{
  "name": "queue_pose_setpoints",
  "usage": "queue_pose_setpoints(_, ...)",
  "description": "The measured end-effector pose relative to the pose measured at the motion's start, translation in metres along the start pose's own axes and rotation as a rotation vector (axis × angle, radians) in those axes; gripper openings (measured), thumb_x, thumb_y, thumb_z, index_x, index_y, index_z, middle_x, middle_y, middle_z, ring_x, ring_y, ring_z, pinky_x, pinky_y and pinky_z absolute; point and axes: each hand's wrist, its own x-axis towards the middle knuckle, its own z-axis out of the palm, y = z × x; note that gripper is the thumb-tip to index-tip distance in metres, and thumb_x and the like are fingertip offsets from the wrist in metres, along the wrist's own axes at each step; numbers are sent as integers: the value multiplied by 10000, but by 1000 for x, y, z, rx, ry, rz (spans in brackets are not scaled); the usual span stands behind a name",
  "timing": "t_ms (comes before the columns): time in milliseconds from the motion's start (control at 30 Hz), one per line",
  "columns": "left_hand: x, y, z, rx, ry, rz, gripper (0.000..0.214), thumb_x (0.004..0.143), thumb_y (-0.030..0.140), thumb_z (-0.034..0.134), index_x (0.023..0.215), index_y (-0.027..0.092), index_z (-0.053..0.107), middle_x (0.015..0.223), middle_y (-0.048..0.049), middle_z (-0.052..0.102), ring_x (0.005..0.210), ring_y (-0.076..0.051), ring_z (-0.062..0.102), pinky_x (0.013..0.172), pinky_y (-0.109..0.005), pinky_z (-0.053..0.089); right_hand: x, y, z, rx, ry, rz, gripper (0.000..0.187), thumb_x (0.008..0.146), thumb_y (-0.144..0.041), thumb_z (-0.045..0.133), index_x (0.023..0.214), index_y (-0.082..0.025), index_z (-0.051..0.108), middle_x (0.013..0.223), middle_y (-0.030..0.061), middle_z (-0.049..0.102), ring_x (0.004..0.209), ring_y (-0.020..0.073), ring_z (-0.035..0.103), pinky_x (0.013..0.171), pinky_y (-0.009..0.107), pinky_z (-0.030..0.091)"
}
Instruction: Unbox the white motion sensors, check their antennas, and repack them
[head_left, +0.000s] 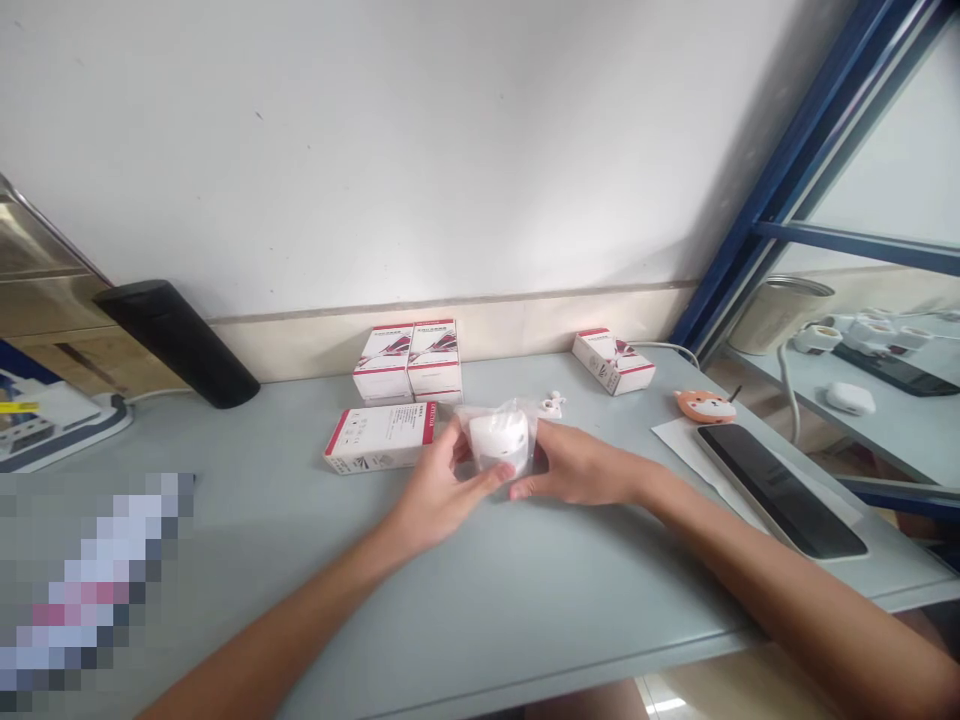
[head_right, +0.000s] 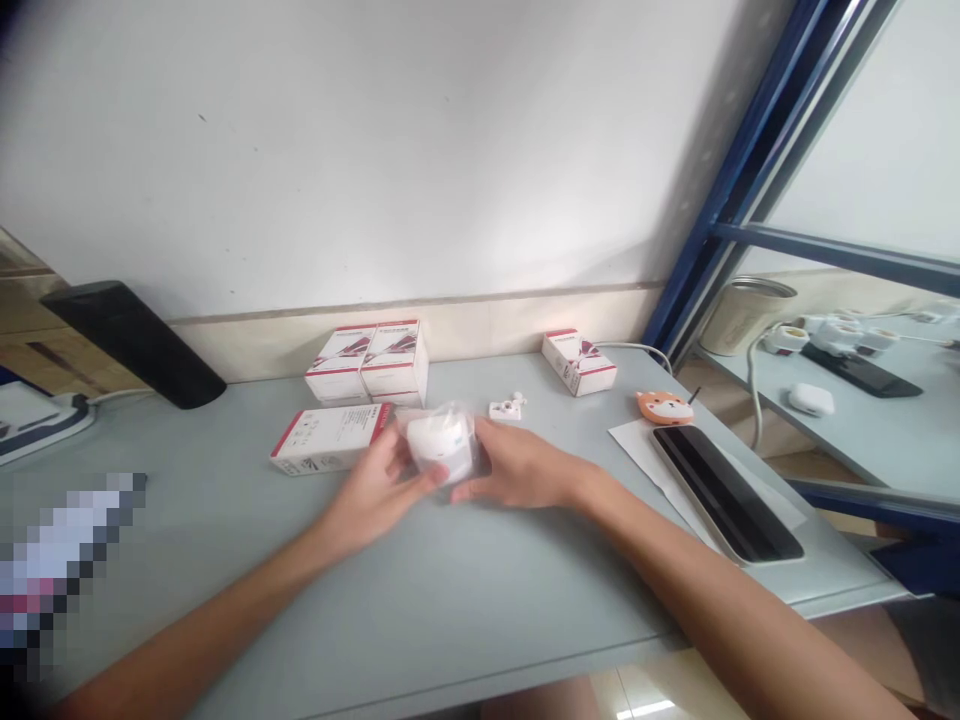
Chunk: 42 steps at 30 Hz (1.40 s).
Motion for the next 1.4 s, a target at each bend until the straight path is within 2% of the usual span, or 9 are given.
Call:
queue_pose_setpoints(367, 4, 39, -4, -474, 341, -87, 469, 971, 443, 740, 1386, 276, 600, 1469, -63, 658, 1343, -268, 622, 1029, -386, 572, 5, -19, 8, 431, 185, -15, 347, 1034, -503, 617, 1224, -214, 638, 878, 15, 680, 823, 176, 601, 784, 323, 467)
queue_pose_setpoints(567, 6, 44, -10, -594, 334, -147, 449, 969, 398, 750, 1385, 278, 631, 1444, -66, 671, 1321, -255, 625, 925, -342, 606, 6, -22, 6, 583, 324, 54, 371, 1005, -582, 644, 1057, -214, 650, 861, 11, 658, 792, 150, 589, 759, 308, 463)
queue_pose_setpoints(700, 5, 45, -11, -578, 376, -109, 432, 959, 324, 765, 1367, 289, 629, 1405, -55, 680, 1294, -245, 635, 920, -343, 605, 3, -22, 17, 852, 86, 66, 661, 973, -697, 609, 1474, -308, 422, 1156, 72, 703, 1014, 225, 722, 919, 403, 559)
queue_pose_setpoints(800, 5, 45, -8, -543, 362, -91, 372, 942, 337, 777, 1283, 245, 659, 1280, -71, 709, 1172, -253, 679, 846, -352, 610, 4, -23, 32, 981, -28, 0, 817, 936, -775, 582, 1548, -302, 321, 1251, 121, 675, 1057, 280, 749, 920, 466, 592)
queue_pose_setpoints(967, 3, 39, -3, -528, 260, -71, 378, 937, 353, 781, 1248, 231, 604, 1216, -87, 716, 1126, -265, 698, 893, -397, 598, 11, -25, 43, 857, 250, -7, 518, 968, -573, 707, 1275, -195, 530, 820, 13, 679, 714, 185, 696, 715, 353, 560)
queue_pose_setpoints(1100, 3, 32, -6, -403, 345, -66, 814, 854, 316, 867, 1496, 375, 370, 1303, -51, 703, 1217, -266, 683, 997, -446, 578, 10, -25, 30, 852, 399, -4, 386, 999, -487, 697, 1230, -227, 527, 758, -25, 672, 640, 146, 624, 658, 304, 481)
queue_pose_setpoints(1233, 3, 21, -14, -90, 232, 27, 1063, 838, 290, 864, 1609, 476, 156, 1483, -84, 579, 1278, -284, 662, 1066, -512, 564, 5, -26, 10, 995, 443, 14, 288, 979, -353, 729, 1197, -256, 567, 694, -57, 619, 595, 115, 548, 633, 268, 403)
queue_pose_setpoints(1333, 4, 13, -18, 310, 329, 298, 906, 851, 249, 832, 1580, 457, 336, 1657, -90, 336, 1430, -308, 531, 1121, -511, 533, 3, -27, -2, 1146, 414, 39, 270, 919, -287, 777, 1114, -260, 591, 699, -68, 562, 565, 94, 485, 589, 251, 341)
queue_pose_setpoints(1400, 4, 12, -21, 488, 331, 409, 627, 887, 240, 794, 1443, 407, 558, 1600, -73, 429, 1475, -319, 474, 1147, -512, 503, 3, -26, -9, 1214, 358, 64, 277, 892, -271, 795, 1078, -262, 590, 710, -70, 538, 556, 88, 458, 577, 249, 316)
